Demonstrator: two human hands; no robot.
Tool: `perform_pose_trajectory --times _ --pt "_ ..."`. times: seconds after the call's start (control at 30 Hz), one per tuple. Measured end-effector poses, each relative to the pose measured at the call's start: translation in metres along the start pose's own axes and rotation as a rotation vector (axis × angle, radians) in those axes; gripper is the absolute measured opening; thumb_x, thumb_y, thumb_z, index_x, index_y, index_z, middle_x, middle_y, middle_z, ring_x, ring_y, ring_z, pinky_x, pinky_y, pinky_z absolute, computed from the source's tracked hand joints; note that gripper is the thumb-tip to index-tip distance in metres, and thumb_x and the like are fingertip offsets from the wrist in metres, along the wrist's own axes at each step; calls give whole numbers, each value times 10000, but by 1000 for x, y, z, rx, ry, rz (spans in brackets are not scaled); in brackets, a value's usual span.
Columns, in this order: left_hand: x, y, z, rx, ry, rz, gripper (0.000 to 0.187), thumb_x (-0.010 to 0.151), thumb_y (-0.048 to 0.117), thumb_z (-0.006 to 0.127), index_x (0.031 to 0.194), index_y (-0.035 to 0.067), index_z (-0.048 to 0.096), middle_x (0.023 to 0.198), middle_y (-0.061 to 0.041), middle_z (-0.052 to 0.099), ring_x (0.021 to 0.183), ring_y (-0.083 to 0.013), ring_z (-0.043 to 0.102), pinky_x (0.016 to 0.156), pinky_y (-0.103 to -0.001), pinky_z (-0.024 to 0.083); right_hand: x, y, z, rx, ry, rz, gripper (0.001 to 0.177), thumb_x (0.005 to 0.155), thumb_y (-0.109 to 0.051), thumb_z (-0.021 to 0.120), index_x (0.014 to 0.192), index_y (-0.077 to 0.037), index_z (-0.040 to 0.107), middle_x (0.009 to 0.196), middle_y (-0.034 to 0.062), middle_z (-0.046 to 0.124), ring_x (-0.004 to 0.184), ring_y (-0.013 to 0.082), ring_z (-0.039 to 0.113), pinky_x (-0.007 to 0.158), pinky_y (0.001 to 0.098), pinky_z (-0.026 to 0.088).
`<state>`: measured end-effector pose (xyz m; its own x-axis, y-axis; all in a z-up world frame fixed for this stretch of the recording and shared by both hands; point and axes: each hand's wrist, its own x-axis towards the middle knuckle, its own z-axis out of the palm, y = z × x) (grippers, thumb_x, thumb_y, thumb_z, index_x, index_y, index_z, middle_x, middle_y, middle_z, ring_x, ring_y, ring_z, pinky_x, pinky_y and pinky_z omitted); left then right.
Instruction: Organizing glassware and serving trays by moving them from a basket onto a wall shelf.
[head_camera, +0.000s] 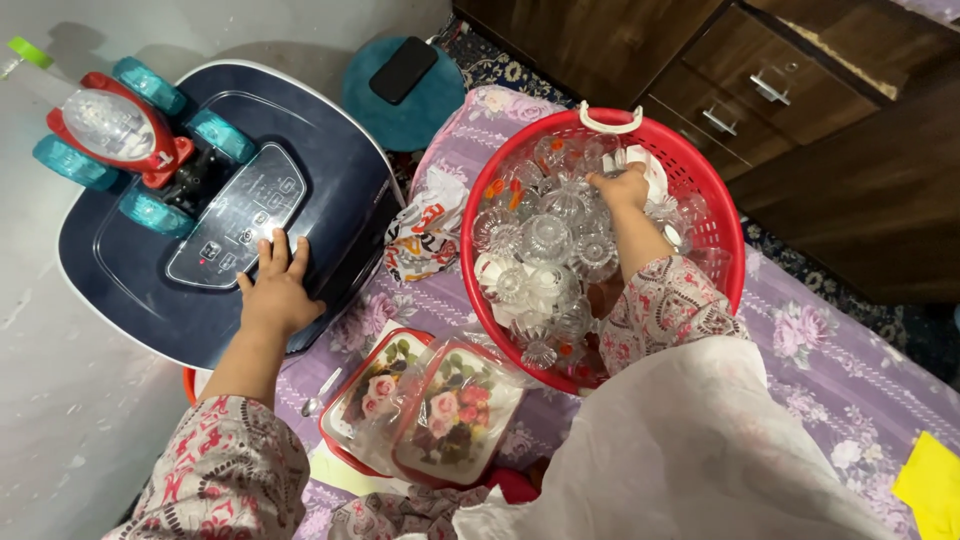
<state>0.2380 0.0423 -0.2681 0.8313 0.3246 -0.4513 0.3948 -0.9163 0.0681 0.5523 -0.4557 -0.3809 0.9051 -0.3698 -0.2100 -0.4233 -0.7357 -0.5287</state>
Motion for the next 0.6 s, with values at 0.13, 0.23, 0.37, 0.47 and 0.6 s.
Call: perform_pose_trajectory --times 0.13,0.23,0.37,0.47,0.6 --pt "-1 0 -1 14 7 -1 1172 689 330 882 1638 317 194 1746 -40 -17 1599 -280 61 1211 -628 211 -7 -10 -3 38 -6 26 886 645 -394 961 1298 -14 499 1181 210 703 1097 345 693 956 413 558" --pt "2 -1 0 13 5 1 1174 690 326 881 1638 323 189 1745 -34 -18 1599 -278 60 1213 -627 209 -14 -20 -8 -2 -19 69 885 663 -399 964 1302 -14 488 1214 218 672 1126 361 678 976 423 556" --pt "4 -2 1 11 -20 2 1170 695 320 881 1633 325 183 1742 -32 -33 1595 -276 53 1212 -628 203 -12 -23 -6 -35 -1 100 925 664 -378 967 1352 -46 445 1335 260 523 1182 416 599 998 458 521" --pt "2 -1 -1 10 -22 0 1166 697 311 878 1634 326 184 1744 -33 -34 1596 -276 52 1212 -628 203 -1 -18 1 -36 -23 122 936 664 -386 962 1374 -51 451 1395 262 473 1199 414 594 1014 448 526" --pt "1 1 -2 7 -23 -7 1174 694 303 878 1638 319 181 1743 -40 -25 1598 -277 51 1211 -630 205 9 -10 7 -11 -39 121 952 665 -380 970 1389 -33 459 1433 270 437 1202 400 597 1022 423 535"
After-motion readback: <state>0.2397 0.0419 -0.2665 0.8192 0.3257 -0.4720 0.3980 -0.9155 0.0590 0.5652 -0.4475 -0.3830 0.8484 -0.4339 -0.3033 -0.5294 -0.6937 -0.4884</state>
